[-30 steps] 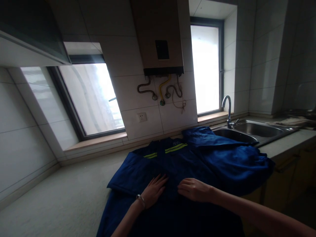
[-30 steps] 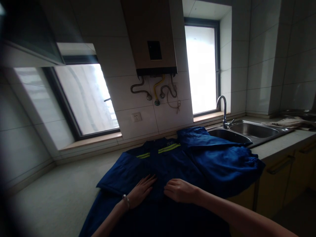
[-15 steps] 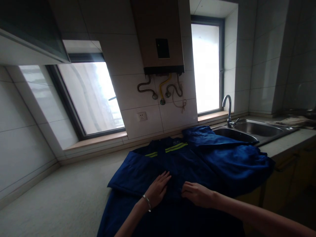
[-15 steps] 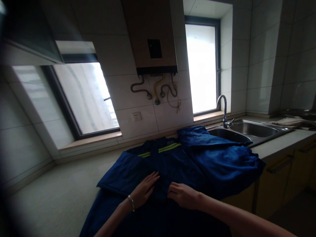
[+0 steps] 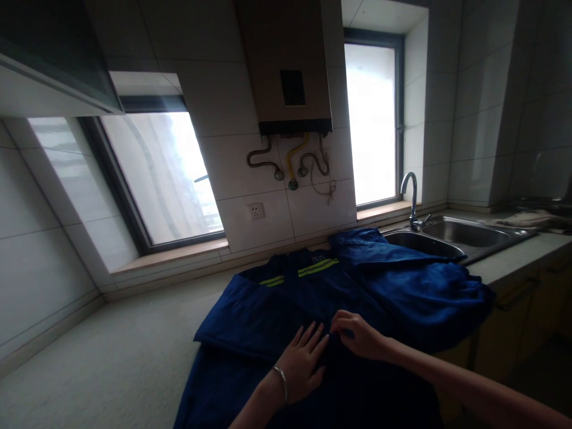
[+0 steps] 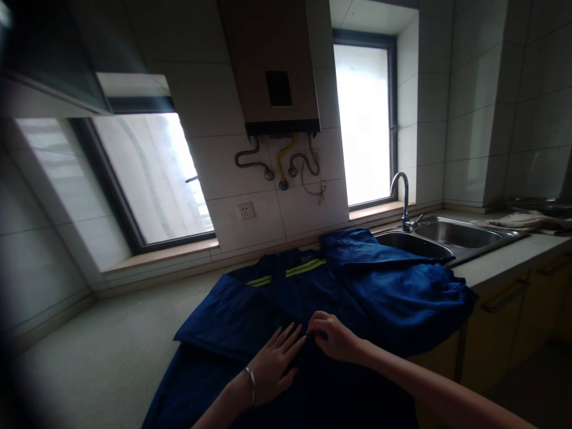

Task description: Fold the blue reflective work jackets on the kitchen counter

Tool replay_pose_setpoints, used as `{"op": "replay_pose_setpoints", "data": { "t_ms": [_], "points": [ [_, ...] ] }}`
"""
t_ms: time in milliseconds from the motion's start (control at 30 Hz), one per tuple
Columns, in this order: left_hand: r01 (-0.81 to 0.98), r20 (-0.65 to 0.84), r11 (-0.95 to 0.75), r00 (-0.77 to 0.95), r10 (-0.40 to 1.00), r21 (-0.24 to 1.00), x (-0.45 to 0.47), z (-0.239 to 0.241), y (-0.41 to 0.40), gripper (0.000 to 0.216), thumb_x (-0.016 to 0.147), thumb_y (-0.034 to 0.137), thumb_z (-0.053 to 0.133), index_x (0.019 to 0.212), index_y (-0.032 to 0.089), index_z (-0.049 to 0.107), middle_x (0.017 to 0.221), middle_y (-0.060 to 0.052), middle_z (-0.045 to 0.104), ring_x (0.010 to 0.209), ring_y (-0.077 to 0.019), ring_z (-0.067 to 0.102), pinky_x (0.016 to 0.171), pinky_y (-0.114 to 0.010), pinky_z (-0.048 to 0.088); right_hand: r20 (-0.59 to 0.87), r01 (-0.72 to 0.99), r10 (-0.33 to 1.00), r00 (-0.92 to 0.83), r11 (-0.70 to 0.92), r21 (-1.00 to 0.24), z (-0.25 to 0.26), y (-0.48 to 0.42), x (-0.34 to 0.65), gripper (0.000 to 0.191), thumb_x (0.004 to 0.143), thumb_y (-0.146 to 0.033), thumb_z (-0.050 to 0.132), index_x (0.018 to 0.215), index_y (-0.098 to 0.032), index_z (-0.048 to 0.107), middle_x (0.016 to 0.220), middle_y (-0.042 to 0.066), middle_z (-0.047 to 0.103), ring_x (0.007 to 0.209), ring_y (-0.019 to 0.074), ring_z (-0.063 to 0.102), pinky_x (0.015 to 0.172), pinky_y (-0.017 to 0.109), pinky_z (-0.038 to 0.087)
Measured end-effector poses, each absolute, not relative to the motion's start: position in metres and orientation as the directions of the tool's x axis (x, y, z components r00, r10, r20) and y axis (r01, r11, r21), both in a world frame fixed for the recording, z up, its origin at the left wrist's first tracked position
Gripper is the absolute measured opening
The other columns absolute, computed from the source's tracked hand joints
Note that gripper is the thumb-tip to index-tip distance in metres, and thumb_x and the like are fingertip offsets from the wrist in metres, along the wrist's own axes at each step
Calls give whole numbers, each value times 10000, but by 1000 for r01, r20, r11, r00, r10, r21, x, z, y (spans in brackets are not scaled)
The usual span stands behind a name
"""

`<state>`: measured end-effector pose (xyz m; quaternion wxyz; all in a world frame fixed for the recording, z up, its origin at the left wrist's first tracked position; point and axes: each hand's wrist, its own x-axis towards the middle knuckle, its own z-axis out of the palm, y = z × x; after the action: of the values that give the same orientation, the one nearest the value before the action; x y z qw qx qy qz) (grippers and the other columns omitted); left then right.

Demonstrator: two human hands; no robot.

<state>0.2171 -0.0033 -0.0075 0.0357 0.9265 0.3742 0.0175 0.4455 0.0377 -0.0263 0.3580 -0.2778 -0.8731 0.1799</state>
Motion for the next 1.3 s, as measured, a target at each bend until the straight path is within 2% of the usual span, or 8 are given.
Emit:
{"op": "replay_pose_setpoints", "data": {
  "t_ms": [133,300,500,700,867,1000,1200,1300],
  "points": [
    [674,62,-736,734,677,58,234,-12,-17,646,882,317,376,1449,121,136,1518,-103,108,1397,-222,65,1149,-384,147,413,565,794,-447,608,-558,-35,56,449,194,813,-178,529,982,-160,622,945,61,567,774,137,560,716,254,460],
    [690,54,-723,721,691,47,241,-27,-20,846,817,540,466,1446,85,130,1508,-153,62,1391,-285,34,1143,-429,158,330,594,802,-498,592,-545,-53,68,449,222,836,-215,531,1037,-159,608,958,68,564,849,159,552,782,274,449],
    [745,126,-666,659,742,26,244,-49,-18,733,842,389,462,1444,96,161,1501,-156,83,1386,-296,82,1126,-456,210,328,536,812,-483,571,-622,-54,70,449,185,820,-177,536,974,-162,638,909,47,557,778,135,549,710,239,451],
    [901,148,-424,409,900,90,277,-54,-20,636,845,371,386,1383,35,333,1437,-222,284,1337,-362,248,1056,-553,295,318,508,810,-493,564,-650,-55,73,451,191,799,-201,575,974,-174,647,865,27,563,700,116,549,644,223,451],
    [957,107,-291,288,952,5,316,-54,-18,565,800,247,431,1300,-16,455,1335,-300,418,1282,-487,271,1003,-703,180,317,492,814,-486,555,-671,-53,73,453,186,779,-211,604,951,-170,662,847,26,575,697,119,555,635,223,450],
    [952,90,-292,300,950,-87,328,-57,-20,468,784,114,391,1199,0,574,1291,-298,466,1230,-467,348,931,-653,314,329,470,818,-472,549,-691,-53,72,453,166,774,-218,611,919,-164,671,848,26,579,683,112,552,618,216,441],
    [952,107,-242,265,958,-187,332,-45,-11,449,835,78,286,956,65,717,905,-276,604,878,-357,538,595,-454,447,350,462,822,-449,549,-696,-54,72,453,144,759,-218,620,877,-162,682,829,23,587,671,109,546,605,214,433],
    [925,69,-367,374,925,-97,336,-37,3,398,845,112,344,792,60,735,769,-278,619,785,-338,577,546,-395,428,356,471,830,-430,542,-696,-52,70,453,171,765,-296,632,856,-159,681,809,22,587,662,111,542,585,210,424]
  ]
}}
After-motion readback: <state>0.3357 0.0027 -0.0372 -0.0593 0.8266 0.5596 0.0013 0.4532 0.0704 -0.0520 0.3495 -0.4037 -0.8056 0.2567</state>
